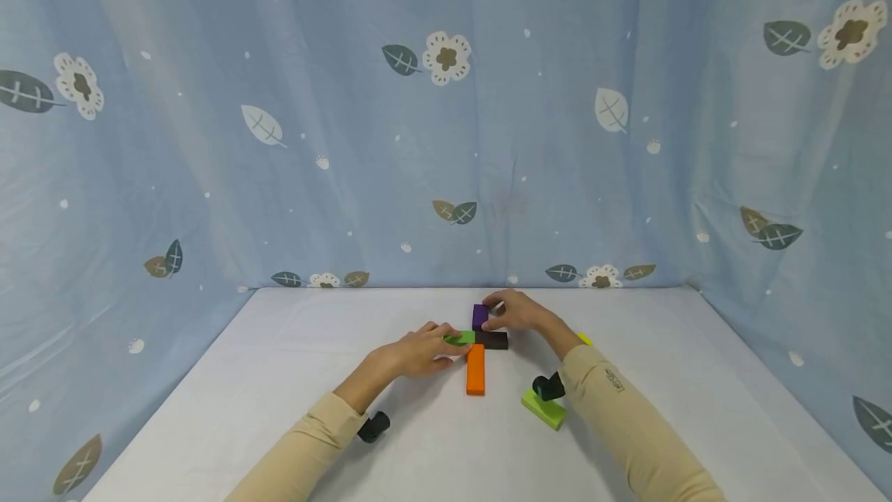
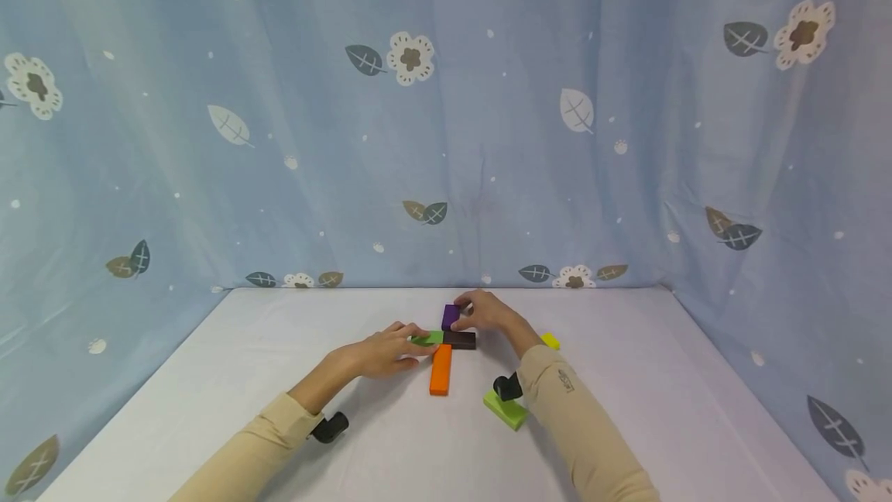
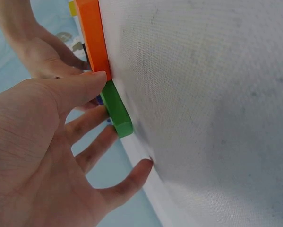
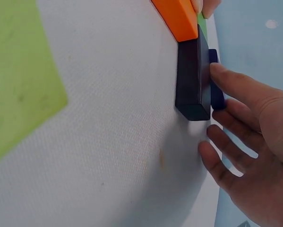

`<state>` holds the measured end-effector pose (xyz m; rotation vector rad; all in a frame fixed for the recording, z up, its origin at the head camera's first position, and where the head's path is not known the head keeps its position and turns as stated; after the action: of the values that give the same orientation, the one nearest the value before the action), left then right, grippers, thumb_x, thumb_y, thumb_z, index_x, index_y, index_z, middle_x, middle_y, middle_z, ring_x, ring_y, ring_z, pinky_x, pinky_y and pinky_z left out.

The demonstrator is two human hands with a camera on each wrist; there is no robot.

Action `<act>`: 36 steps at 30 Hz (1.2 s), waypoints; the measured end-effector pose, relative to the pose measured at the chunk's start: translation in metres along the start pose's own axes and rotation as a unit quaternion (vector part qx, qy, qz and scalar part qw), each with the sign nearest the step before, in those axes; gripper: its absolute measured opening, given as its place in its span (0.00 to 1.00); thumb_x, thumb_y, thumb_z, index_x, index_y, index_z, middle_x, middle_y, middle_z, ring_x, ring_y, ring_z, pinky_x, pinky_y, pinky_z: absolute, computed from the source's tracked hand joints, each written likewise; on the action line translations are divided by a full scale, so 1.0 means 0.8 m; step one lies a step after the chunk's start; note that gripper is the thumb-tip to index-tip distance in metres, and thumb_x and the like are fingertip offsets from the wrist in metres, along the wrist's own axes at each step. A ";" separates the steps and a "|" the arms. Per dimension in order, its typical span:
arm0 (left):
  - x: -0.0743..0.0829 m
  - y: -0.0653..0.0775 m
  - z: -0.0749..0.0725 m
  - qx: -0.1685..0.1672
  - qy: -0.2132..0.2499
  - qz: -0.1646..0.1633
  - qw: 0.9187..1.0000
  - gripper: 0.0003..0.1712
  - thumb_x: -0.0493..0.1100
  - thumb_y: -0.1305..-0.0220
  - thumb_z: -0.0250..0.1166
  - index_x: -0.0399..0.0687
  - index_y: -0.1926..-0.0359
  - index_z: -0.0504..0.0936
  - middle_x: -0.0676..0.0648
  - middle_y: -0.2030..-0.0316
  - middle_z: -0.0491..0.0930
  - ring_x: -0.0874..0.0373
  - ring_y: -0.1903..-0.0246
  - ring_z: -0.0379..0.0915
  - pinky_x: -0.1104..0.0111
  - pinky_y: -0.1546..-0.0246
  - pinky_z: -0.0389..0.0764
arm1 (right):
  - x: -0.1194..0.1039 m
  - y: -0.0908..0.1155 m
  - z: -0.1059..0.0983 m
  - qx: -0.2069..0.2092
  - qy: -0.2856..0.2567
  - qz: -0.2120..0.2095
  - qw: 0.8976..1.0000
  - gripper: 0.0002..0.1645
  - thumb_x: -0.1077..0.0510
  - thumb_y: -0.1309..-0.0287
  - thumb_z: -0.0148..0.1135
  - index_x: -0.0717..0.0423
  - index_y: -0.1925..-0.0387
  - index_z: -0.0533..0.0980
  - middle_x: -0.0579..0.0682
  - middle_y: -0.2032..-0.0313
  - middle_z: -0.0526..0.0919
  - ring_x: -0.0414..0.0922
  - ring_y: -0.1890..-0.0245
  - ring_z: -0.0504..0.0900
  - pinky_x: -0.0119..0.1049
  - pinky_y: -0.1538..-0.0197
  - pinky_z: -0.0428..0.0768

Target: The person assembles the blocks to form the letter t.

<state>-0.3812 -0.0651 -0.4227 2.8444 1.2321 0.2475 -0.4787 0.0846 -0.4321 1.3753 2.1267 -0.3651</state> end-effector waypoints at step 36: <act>0.001 0.002 0.000 0.005 0.008 0.002 1.000 0.24 0.44 0.29 0.59 0.63 0.33 0.73 0.48 0.35 0.69 0.49 0.40 0.66 0.52 0.43 0.77 | -0.006 0.002 0.007 -0.012 -0.016 -0.010 1.000 0.34 0.50 0.43 0.70 0.60 0.38 0.73 0.57 0.42 0.79 0.53 0.43 0.78 0.47 0.39 0.78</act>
<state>-0.3793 -0.0658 -0.4222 2.8592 1.2355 0.2645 -0.4737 0.0786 -0.4337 1.3276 2.1132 -0.3650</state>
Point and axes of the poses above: each hand's wrist, its own y-axis away from the middle knuckle, its own z-axis out of the palm, x = y × z, the point moved 8 cm from there along -y, towards the middle knuckle
